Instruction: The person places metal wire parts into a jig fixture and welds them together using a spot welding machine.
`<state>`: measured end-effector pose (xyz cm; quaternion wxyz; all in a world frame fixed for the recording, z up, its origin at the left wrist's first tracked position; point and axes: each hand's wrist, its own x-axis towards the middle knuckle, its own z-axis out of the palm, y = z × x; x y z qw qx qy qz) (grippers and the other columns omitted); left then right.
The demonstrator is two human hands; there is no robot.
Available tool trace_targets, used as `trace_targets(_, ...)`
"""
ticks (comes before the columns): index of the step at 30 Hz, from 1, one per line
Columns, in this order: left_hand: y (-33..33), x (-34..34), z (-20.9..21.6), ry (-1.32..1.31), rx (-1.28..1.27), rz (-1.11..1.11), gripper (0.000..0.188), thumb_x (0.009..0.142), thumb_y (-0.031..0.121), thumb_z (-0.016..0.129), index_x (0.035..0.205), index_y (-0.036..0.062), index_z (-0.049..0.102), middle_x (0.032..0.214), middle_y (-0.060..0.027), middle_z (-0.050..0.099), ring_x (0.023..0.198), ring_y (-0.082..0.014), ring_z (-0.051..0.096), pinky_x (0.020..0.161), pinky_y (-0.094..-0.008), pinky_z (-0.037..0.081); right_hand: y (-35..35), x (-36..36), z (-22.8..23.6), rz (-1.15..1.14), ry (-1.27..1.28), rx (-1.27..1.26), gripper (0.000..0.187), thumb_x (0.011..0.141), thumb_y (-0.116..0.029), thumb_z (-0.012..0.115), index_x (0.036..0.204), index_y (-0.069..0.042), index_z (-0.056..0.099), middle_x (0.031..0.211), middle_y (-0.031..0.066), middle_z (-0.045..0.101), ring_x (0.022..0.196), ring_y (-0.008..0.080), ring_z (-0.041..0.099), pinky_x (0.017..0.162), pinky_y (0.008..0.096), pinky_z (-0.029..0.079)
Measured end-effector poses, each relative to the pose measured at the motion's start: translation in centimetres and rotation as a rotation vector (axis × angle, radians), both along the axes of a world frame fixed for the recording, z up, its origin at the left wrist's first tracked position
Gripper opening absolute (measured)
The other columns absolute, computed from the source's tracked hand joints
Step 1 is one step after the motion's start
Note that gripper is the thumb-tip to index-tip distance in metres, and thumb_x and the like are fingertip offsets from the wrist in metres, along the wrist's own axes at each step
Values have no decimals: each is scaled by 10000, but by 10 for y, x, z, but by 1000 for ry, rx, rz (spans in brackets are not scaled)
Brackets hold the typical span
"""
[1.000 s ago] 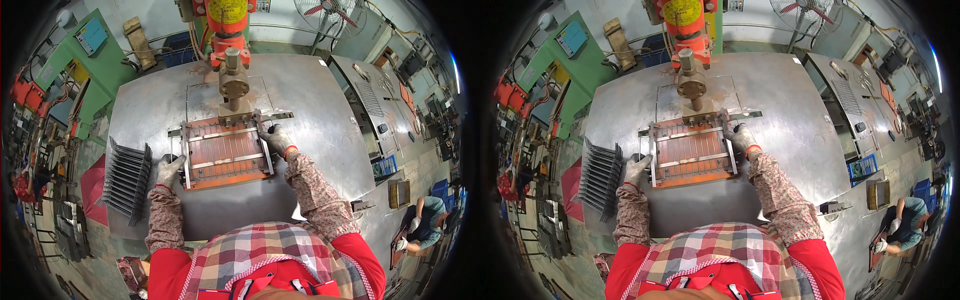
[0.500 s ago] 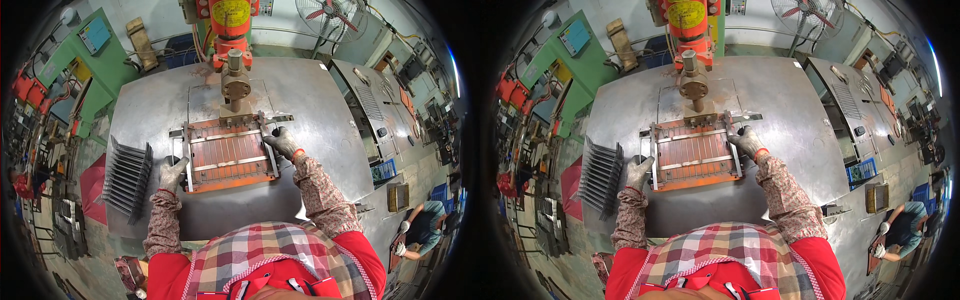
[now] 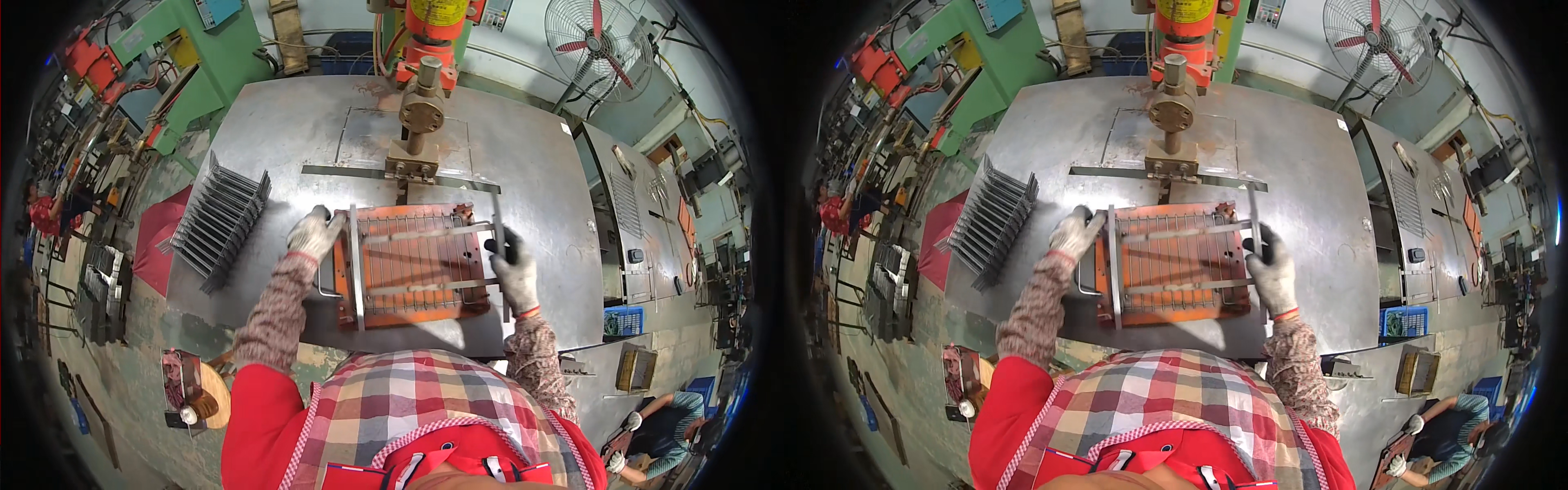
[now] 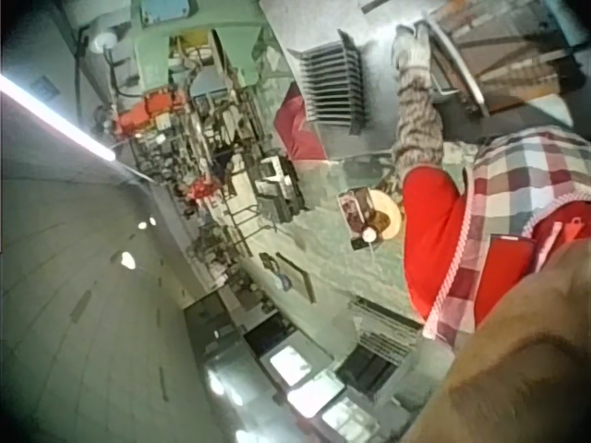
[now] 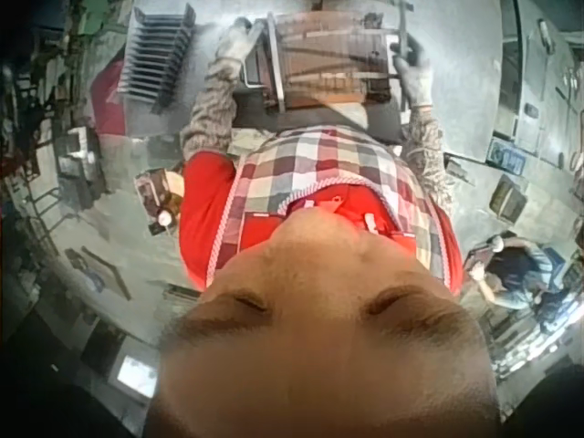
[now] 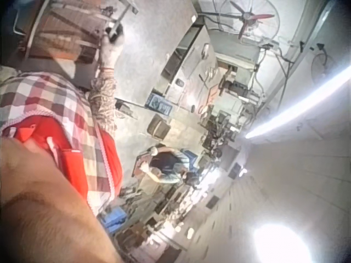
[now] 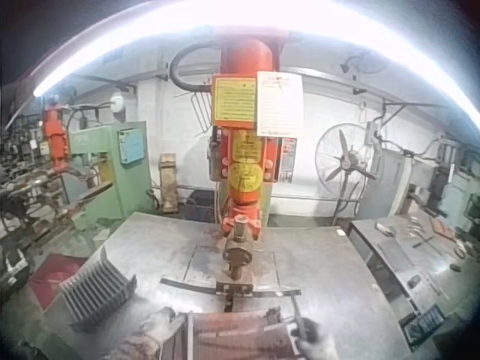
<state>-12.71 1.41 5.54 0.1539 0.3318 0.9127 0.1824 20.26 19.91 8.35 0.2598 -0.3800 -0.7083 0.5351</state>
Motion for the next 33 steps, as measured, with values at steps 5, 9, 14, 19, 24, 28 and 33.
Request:
trace_targets(5, 26, -1, 8, 270, -158, -131, 484, 873, 474, 500, 983, 22, 637, 927, -220, 656, 896, -360, 635, 806, -455, 492, 24, 88, 49, -356, 426, -4, 548, 845, -23, 587, 1346, 18, 369, 1234, 154, 517, 1003, 247, 614, 747, 332, 576)
trace_targets(9, 26, -5, 5, 369, -168, -209, 457, 871, 455, 503, 922, 29, 658, 881, -207, 659, 858, -358, 637, 791, -466, 491, 70, 178, 17, -712, 362, -132, 419, 799, -14, 657, 1195, 1, 520, 883, 96, 633, 663, 169, 621, 603, 240, 516)
trace_targets(14, 31, 6, 4, 309, -109, -144, 463, 862, 463, 506, 916, 26, 651, 874, -218, 650, 862, -367, 628, 793, -465, 482, 132, 267, -76, -830, 405, -118, 414, 798, 0, 571, 1206, 8, 497, 855, 107, 632, 643, 172, 618, 578, 263, 518)
trace_targets(19, 17, 11, -14, 274, 66, -2, 441, 870, 452, 511, 914, 27, 621, 867, -181, 649, 849, -348, 631, 754, -448, 487, 148, 206, -120, -781, -727, 1076, 419, 846, -289, 581, 1162, -18, 537, 991, 189, 638, 890, 361, 611, 823, 418, 484)
trace_targets(24, 10, 13, -18, 268, 60, 10, 421, 875, 446, 510, 928, 43, 620, 879, -161, 652, 839, -328, 636, 751, -449, 488, 63, -21, -35, -116, -517, 394, 718, 847, -370, 623, 1415, -106, 272, 919, 187, 662, 880, 368, 634, 831, 446, 479)
trace_targets(28, 13, 17, -19, 311, 35, 32, 388, 876, 420, 505, 925, 52, 621, 849, -166, 653, 833, -333, 640, 743, -455, 491, 61, -80, -45, 68, -738, 673, 613, 888, -467, 493, 1397, -162, 340, 918, 190, 673, 847, 359, 650, 753, 469, 498)
trace_targets(33, 16, 16, -14, 342, 185, 62, 297, 857, 325, 527, 814, 46, 620, 738, -165, 637, 721, -340, 628, 687, -446, 490, 59, -93, -47, 121, -791, 751, 510, 898, -431, 495, 1334, -176, 418, 850, 148, 687, 758, 332, 666, 677, 462, 506)
